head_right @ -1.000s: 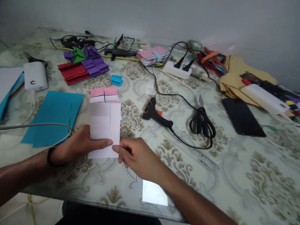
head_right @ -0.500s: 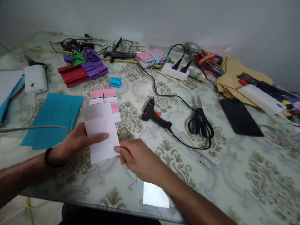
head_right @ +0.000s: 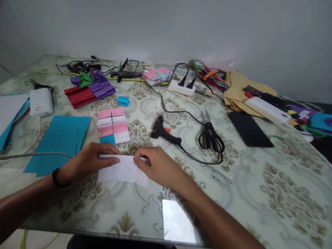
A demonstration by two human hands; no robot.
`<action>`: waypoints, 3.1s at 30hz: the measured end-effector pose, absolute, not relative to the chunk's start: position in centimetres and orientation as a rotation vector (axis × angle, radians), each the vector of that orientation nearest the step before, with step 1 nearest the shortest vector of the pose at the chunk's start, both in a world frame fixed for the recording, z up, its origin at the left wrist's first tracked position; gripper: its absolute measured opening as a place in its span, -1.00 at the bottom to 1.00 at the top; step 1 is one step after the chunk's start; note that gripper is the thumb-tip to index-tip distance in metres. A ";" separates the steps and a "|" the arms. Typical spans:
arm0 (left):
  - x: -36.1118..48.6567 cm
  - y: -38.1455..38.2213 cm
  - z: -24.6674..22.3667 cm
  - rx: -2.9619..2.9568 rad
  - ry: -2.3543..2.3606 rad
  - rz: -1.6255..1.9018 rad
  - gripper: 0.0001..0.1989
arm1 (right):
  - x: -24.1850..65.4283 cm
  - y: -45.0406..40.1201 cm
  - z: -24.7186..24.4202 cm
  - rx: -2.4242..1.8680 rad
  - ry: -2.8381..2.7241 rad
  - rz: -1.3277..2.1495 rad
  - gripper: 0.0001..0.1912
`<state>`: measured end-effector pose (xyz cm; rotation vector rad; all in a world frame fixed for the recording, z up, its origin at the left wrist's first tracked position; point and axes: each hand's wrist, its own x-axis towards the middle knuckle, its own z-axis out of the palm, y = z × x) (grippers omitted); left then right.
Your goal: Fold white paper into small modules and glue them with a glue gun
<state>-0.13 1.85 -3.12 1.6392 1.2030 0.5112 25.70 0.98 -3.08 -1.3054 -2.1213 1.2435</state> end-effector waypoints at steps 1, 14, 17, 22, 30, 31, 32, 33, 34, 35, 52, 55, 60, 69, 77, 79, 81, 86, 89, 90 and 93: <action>-0.1 1.8 -3.2 1.689 1.200 0.491 -0.85 | 25.5 0.9 -3.1 -1.284 -2.129 1.249 -0.77; 1.1 -0.2 -2.6 1.727 1.021 0.403 -0.78 | 23.5 -0.9 -3.6 -1.025 -1.992 1.253 -0.82; 0.7 0.1 -2.1 1.691 0.973 0.387 -0.77 | 23.9 -0.6 -3.3 -1.021 -1.991 1.301 -0.83; -0.7 2.1 -1.4 1.557 1.012 0.433 -0.77 | 25.4 0.7 -2.5 -1.126 -1.932 1.379 -0.89; -1.5 3.3 -1.1 1.495 1.032 0.480 -0.79 | 28.4 2.5 -0.8 -1.222 -1.884 1.092 -0.90; -1.3 3.1 -1.1 1.533 1.029 0.460 -0.77 | 28.3 2.5 -0.8 -1.220 -1.847 1.069 -0.91; -1.0 2.9 -1.2 1.576 1.024 0.442 -0.76 | 28.0 2.3 -1.0 -1.215 -1.826 1.065 -0.91; -0.8 2.7 -1.4 1.621 1.023 0.426 -0.76 | 27.5 2.1 -1.2 -1.201 -1.828 1.078 -0.91; -0.5 2.4 -1.6 1.652 1.017 0.424 -0.75 | 26.9 1.8 -1.5 -1.172 -1.867 1.137 -0.91; -0.2 2.1 -1.8 1.676 1.016 0.429 -0.75 | 26.3 1.5 -1.9 -1.162 -1.891 1.191 -0.92; 1.5 -0.4 -3.2 1.805 1.041 0.565 -0.85 | 22.8 -1.3 -3.7 -1.081 -1.949 1.125 -0.87; 1.2 -0.3 -2.5 1.810 1.032 0.573 -0.86 | 23.1 -1.2 -3.2 -1.039 -1.951 1.109 -0.86; -0.1 1.5 -1.2 1.751 1.070 0.602 -0.86 | 25.4 0.7 -2.2 -1.106 -1.924 1.106 -0.87; 0.2 1.1 -2.0 1.654 1.070 0.587 -0.89 | 26.2 1.2 -2.1 -1.103 -1.883 1.104 -0.88; 0.7 0.8 -2.9 1.695 1.005 0.507 -0.93 | 23.7 -0.3 -3.9 -1.024 -1.934 1.256 -0.90; 0.5 1.2 -2.9 1.702 1.015 0.481 -0.94 | 24.0 -0.1 -3.6 -1.038 -1.919 1.274 -0.90; 0.1 1.8 -2.7 1.703 1.018 0.464 -0.95 | 24.7 0.4 -3.2 -1.081 -1.888 1.308 -0.92; -1.1 3.3 -1.5 1.678 1.048 0.456 -0.84 | 27.3 2.4 -2.3 -1.190 -1.862 1.350 -0.91; -1.3 3.7 -1.0 1.689 1.100 0.487 -0.79 | 27.9 2.9 -2.3 -1.191 -1.893 1.368 -0.91; -1.2 3.5 -1.0 1.714 1.101 0.514 -0.80 | 27.7 2.8 -2.4 -1.184 -1.907 1.379 -0.93; -0.5 2.5 -1.5 1.783 1.021 0.568 -0.85 | 26.3 1.9 -2.9 -1.152 -1.942 1.418 -0.94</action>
